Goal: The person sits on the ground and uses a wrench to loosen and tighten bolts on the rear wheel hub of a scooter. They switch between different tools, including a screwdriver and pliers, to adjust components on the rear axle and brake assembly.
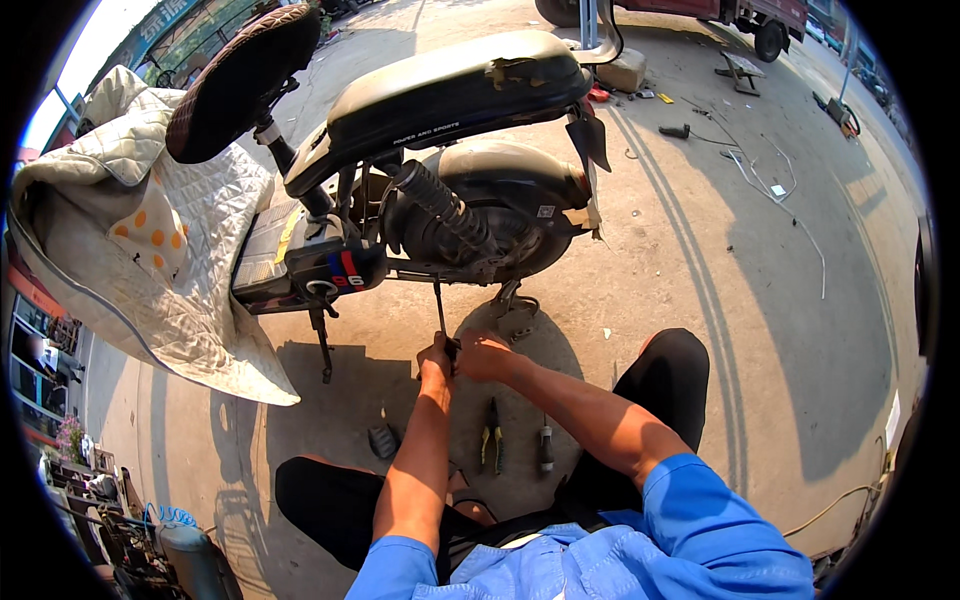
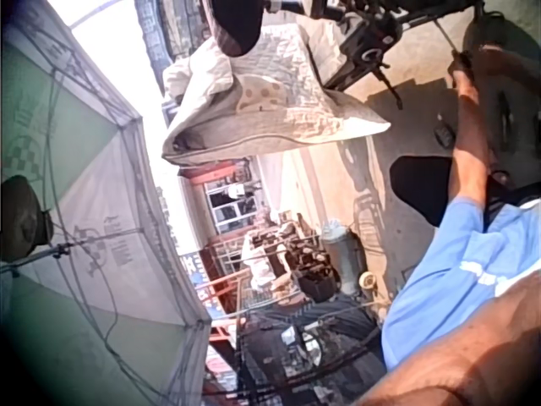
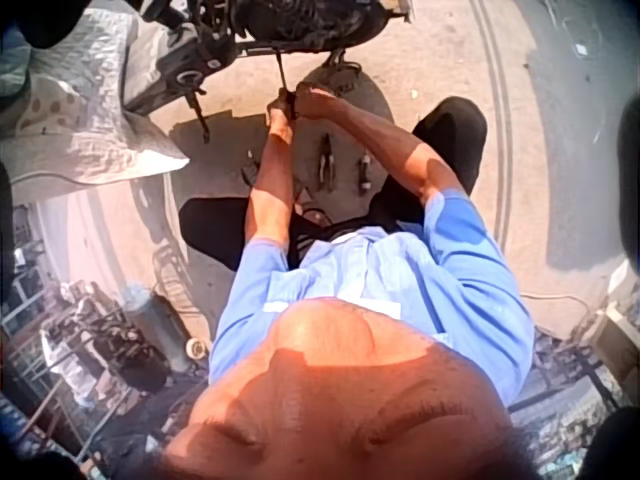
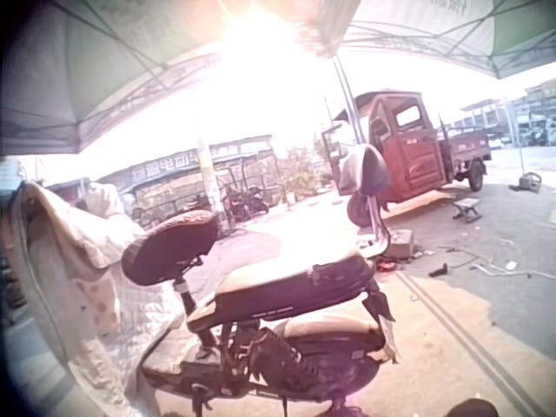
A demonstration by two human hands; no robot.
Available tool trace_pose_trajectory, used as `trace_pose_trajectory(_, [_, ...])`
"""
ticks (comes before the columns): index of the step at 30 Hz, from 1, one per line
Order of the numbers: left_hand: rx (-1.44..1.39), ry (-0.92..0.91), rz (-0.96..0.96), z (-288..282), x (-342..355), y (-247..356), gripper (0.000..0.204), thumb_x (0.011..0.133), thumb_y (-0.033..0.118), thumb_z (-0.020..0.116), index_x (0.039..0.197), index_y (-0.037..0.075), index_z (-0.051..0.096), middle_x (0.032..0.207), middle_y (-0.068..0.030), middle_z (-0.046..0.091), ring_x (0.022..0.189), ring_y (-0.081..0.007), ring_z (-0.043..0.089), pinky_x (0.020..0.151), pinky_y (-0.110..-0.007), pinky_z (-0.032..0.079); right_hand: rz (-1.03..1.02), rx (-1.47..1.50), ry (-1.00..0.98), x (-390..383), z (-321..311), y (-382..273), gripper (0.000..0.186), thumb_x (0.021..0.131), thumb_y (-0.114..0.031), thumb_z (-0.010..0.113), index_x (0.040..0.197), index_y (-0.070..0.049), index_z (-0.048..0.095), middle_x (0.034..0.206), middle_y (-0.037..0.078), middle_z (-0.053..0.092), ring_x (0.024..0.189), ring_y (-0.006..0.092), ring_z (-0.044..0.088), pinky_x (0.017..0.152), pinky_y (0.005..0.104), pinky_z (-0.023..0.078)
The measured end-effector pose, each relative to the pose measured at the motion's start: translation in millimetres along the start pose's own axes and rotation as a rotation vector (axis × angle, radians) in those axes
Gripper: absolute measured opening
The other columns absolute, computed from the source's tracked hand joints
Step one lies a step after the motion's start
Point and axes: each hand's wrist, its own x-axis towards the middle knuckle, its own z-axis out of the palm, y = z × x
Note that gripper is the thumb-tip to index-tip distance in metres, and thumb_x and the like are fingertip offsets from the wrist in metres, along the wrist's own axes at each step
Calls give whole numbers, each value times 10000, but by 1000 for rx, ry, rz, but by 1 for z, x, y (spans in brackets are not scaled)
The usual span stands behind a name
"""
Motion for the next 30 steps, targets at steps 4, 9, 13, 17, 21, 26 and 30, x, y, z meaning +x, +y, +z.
trace_pose_trajectory(4, [410,196,243,1,-15,16,348,792,260,624,851,-83,621,565,-121,542,480,-279,538,498,-388,449,-86,-67,62,20,12,5,270,794,-212,588,890,25,674,974,251,630,926,296,637,765,400,504])
trace_pose_trajectory(9, [823,232,673,-20,13,-17,363,779,265,657,975,-40,626,875,-184,613,829,-326,609,712,-413,485,-226,34,85,12,5,-8,223,810,-150,547,790,47,648,758,205,635,680,237,642,624,368,505])
trace_pose_trajectory(13, [1031,120,747,-19,28,-20,303,809,288,636,963,27,636,811,-131,625,789,-276,628,663,-381,492,-212,406,39,22,8,-2,260,841,-183,526,756,37,637,637,151,617,577,221,611,569,356,488])
trace_pose_trajectory(17, [1149,66,592,-16,23,-16,314,893,341,547,868,43,641,718,-70,617,670,-209,606,588,-340,467,77,663,-107,-1,-16,-36,323,861,-298,565,811,7,658,716,171,657,782,307,655,727,383,510])
trace_pose_trajectory(21, [418,71,219,-3,8,-4,383,952,356,470,869,14,620,716,-50,615,589,-191,562,540,-326,439,-184,139,197,-6,-10,-13,421,856,-345,512,806,51,644,768,217,649,773,347,644,727,413,492])
trace_pose_trajectory(26, [-301,-102,47,-1,2,3,406,974,338,447,889,-25,609,703,-139,641,487,-181,509,463,-302,392,-46,-128,100,6,18,25,358,798,-292,531,815,43,656,926,261,635,893,391,624,760,436,492])
trace_pose_trajectory(30, [-302,-110,27,-7,17,-6,405,961,324,466,843,-31,623,703,-142,641,485,-195,518,468,-309,399,-252,-115,60,22,29,41,337,801,-259,526,815,55,648,921,269,630,897,407,614,748,456,490])
